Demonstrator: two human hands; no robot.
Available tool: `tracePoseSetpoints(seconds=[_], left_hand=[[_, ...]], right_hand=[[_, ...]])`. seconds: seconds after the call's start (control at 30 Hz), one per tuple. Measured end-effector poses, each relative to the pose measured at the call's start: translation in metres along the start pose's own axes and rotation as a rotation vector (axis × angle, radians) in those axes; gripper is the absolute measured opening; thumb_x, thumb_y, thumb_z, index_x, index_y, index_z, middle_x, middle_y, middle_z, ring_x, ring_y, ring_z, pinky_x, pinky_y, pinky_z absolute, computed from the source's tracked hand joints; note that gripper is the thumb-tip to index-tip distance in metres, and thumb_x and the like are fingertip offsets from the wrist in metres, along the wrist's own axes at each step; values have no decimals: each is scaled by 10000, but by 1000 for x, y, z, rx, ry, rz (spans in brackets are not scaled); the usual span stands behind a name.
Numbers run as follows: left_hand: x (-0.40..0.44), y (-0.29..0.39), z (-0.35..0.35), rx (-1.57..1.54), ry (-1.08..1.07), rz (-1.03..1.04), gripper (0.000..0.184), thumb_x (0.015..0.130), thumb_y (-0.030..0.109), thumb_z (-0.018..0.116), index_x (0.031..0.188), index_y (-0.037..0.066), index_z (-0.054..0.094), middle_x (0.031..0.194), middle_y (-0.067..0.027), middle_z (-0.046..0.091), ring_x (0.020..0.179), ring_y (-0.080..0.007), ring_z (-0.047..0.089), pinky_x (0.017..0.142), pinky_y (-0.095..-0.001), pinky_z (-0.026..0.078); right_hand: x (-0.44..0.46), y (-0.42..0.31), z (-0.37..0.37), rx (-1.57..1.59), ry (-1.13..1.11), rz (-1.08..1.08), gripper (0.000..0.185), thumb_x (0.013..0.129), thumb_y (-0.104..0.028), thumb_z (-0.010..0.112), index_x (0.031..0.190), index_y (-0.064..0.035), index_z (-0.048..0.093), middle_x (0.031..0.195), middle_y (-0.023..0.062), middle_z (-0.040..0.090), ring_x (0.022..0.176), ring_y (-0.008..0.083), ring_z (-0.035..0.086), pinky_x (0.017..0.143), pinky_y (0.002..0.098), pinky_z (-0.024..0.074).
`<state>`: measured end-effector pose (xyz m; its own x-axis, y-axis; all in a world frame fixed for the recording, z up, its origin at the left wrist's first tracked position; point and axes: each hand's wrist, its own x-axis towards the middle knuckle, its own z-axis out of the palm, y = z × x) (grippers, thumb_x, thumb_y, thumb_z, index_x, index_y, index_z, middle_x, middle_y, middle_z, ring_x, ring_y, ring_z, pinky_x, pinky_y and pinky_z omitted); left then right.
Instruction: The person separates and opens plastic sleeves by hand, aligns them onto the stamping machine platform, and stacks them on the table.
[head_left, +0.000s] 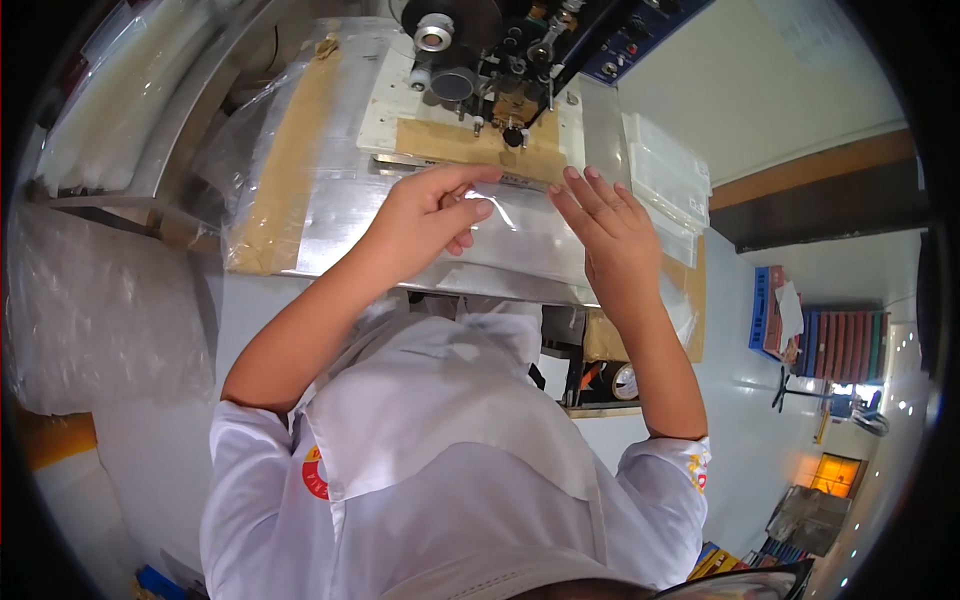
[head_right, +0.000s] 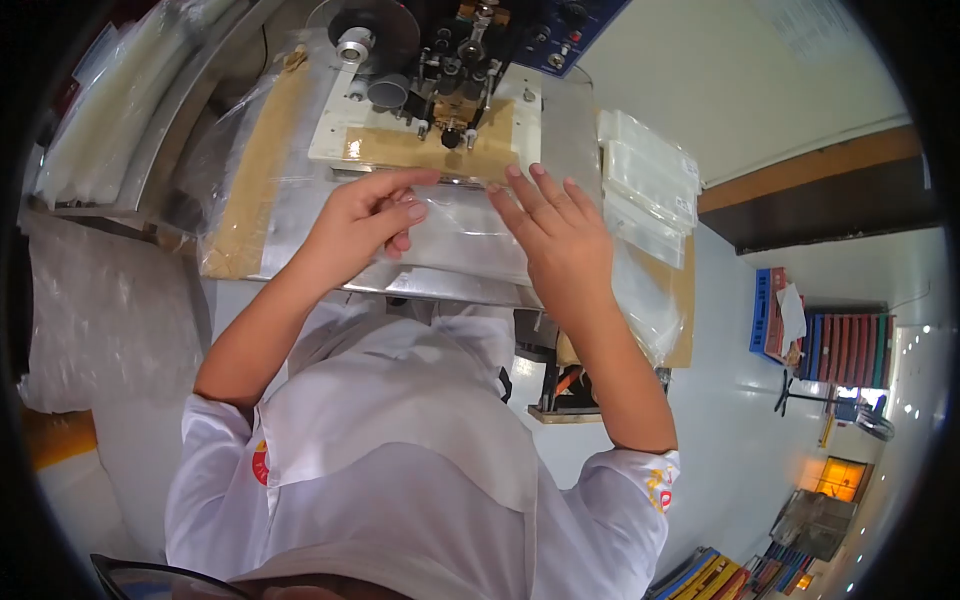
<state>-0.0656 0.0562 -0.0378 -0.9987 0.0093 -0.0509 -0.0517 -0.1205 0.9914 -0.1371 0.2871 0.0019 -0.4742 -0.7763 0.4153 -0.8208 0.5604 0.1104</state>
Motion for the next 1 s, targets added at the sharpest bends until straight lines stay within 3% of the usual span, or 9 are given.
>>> tracePoseSetpoints(seconds=[0.1, 0.2, 0.3, 0.4, 0.9, 1.0], left_hand=[[8, 2, -4, 191, 21, 3, 356, 908, 130, 639, 1257, 68, 606, 784, -17, 563, 628, -83, 558, 551, -234, 444], [3, -5, -11, 823, 171, 488, 339, 891, 149, 650, 1226, 101, 634, 769, -59, 578, 612, -156, 574, 556, -277, 460], [-2, 1, -8, 966, 152, 455, 296, 863, 188, 649, 1148, 106, 657, 836, -83, 607, 692, -263, 614, 607, -359, 512], [5, 4, -9, 1087, 154, 490, 256, 861, 185, 652, 1107, 115, 666, 825, -60, 612, 723, -262, 636, 610, -371, 517], [24, 8, -13, 1177, 144, 484, 260, 864, 185, 645, 1116, 120, 656, 792, -61, 633, 680, -263, 649, 569, -384, 521], [25, 5, -12, 1193, 173, 481, 335, 851, 191, 673, 1182, 152, 643, 751, -46, 601, 617, -250, 604, 556, -361, 500]], right_hand=[[0, 11, 18, -12, -33, 34, 534, 751, 89, 558, 1214, -163, 641, 1286, 55, 609, 1225, 266, 553, 1010, 444, 444], [0, 17, 24, -20, -21, 37, 514, 742, 60, 567, 1202, -156, 644, 1268, 64, 620, 1224, 273, 553, 1006, 453, 440], [5, 23, 29, -21, -49, 47, 527, 732, 62, 576, 1209, -157, 635, 1271, 60, 618, 1227, 277, 550, 1005, 455, 441], [10, 26, 33, -27, -49, 47, 539, 724, 62, 584, 1213, -159, 628, 1275, 56, 616, 1226, 278, 550, 1002, 458, 443], [22, 41, 44, -32, -51, 80, 528, 785, 78, 542, 1237, -182, 627, 1295, 36, 606, 1236, 254, 546, 1021, 436, 430], [21, 40, 43, -15, -50, 82, 534, 782, 80, 540, 1240, -180, 624, 1297, 44, 605, 1239, 256, 543, 1027, 444, 423]])
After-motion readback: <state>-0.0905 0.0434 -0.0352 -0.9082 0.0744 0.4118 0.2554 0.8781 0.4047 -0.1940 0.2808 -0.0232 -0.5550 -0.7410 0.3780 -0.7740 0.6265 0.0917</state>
